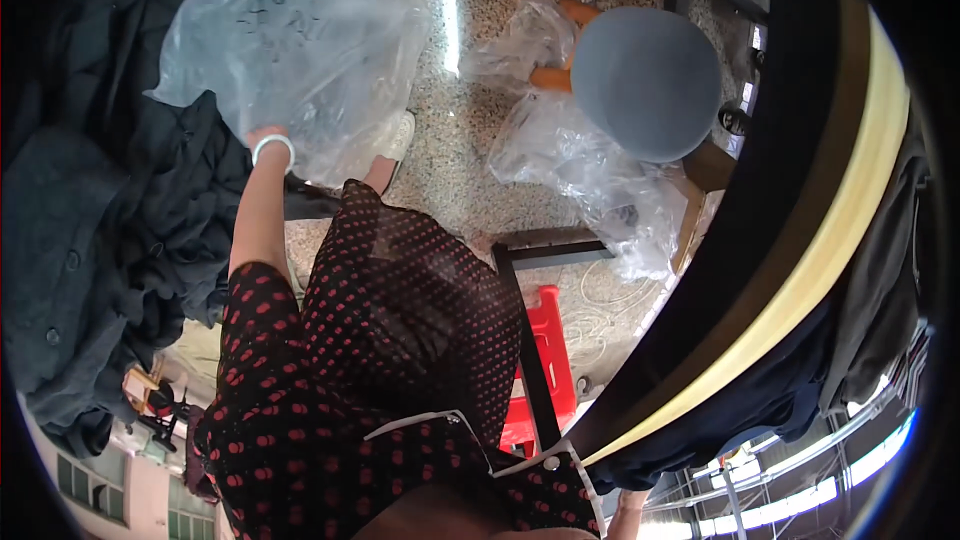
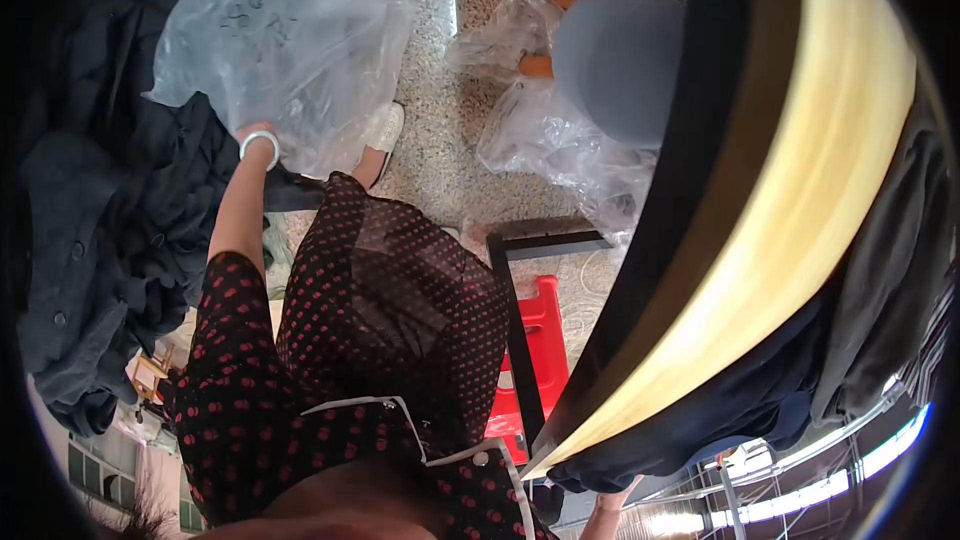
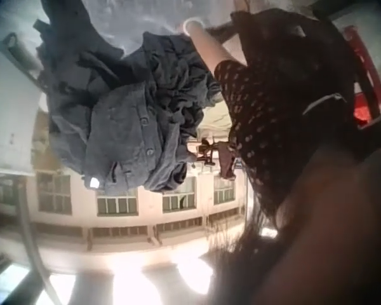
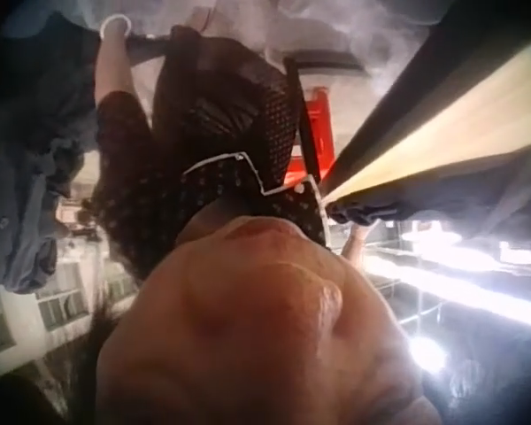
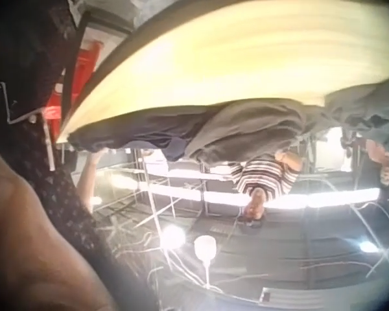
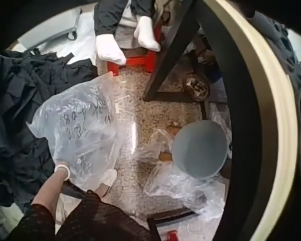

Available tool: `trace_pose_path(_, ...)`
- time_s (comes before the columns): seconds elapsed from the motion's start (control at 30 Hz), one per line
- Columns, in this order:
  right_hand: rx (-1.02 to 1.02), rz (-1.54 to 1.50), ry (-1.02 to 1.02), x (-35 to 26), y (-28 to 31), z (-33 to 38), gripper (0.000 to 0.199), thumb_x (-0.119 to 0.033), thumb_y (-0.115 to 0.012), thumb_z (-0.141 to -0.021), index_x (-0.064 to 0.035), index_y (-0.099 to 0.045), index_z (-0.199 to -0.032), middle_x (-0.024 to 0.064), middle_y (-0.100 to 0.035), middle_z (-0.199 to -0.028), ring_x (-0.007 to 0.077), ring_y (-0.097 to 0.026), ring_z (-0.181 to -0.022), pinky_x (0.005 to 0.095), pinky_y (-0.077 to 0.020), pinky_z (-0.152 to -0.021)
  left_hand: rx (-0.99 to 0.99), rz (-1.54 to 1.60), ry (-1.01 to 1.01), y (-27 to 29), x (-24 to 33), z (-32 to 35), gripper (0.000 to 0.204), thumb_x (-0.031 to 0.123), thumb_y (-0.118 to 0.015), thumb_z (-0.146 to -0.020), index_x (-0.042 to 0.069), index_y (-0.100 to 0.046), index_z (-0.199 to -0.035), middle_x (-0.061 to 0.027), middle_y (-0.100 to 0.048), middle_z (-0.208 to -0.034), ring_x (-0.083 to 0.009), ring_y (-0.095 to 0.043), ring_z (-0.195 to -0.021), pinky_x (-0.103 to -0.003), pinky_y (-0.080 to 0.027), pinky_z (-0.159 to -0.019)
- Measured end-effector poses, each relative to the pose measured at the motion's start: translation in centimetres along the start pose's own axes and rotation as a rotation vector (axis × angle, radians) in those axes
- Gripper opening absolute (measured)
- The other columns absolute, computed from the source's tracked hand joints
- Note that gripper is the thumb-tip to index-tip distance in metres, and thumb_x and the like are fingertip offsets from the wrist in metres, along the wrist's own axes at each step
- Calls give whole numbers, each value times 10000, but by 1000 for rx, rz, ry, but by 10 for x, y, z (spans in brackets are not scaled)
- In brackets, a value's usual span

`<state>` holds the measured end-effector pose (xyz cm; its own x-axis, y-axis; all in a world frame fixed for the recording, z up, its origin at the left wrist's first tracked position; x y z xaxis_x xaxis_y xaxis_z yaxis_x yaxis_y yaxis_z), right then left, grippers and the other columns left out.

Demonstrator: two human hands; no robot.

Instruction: Packaging garments into plastic bags at a work table in a factory.

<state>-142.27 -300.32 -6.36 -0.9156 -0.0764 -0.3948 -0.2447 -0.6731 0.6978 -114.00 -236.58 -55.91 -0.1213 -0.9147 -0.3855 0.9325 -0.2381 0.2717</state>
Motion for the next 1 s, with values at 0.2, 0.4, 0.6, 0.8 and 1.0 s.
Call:
trace_pose_path(0.2,204,293,19,-1,26,0,525,-207,-544,-787,38,-342,-1205,191,-395,-1201,225,-400,-1083,297,-299,-927,1164,586,-137,109,19,199,101,115,-532,-696,79,-562,-785,-161,-478,-890,-318,-469,-829,-379,-398,-701)
trace_pose_path(0.4,145,142,390,-34,-1,-11,422,-8,-576,-659,24,-459,-1064,135,-562,-982,222,-533,-921,306,-385,-824,1666,1014,-342,186,-83,443,73,28,-449,-791,-22,-502,-784,-131,-486,-768,-265,-507,-734,-347,-424,-633)
trace_pose_path(0.6,43,-422,292,2,40,20,240,-13,-599,-694,17,-567,-930,64,-607,-883,145,-559,-812,256,-409,-756,2098,1260,-439,242,-137,666,90,58,-384,-850,-8,-444,-859,-94,-482,-774,-147,-467,-608,-239,-411,-570)
trace_pose_path(0.8,-94,-818,494,-51,143,102,367,-39,-577,-732,26,-482,-1081,77,-540,-1042,170,-518,-940,290,-383,-856,2214,874,-847,288,-112,844,129,5,-404,-804,-6,-490,-900,-105,-518,-781,-179,-511,-619,-263,-413,-578)
trace_pose_path(1.0,116,-1554,803,-93,279,152,462,-282,-454,-837,-28,-366,-1213,131,-398,-1233,271,-388,-1130,426,-291,-965,1855,-416,-1119,300,31,978,516,355,-572,-735,46,-403,-1112,-112,-493,-868,-246,-522,-694,-299,-431,-572)
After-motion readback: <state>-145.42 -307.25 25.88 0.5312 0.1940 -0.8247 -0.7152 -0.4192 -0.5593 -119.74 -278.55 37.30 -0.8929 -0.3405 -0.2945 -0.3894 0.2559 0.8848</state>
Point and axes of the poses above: each hand's wrist, its own z-axis away from the middle knuckle, its own y-axis out of the back of the hand, x = y × z, the point moved 8 cm from there along -z, towards the middle knuckle
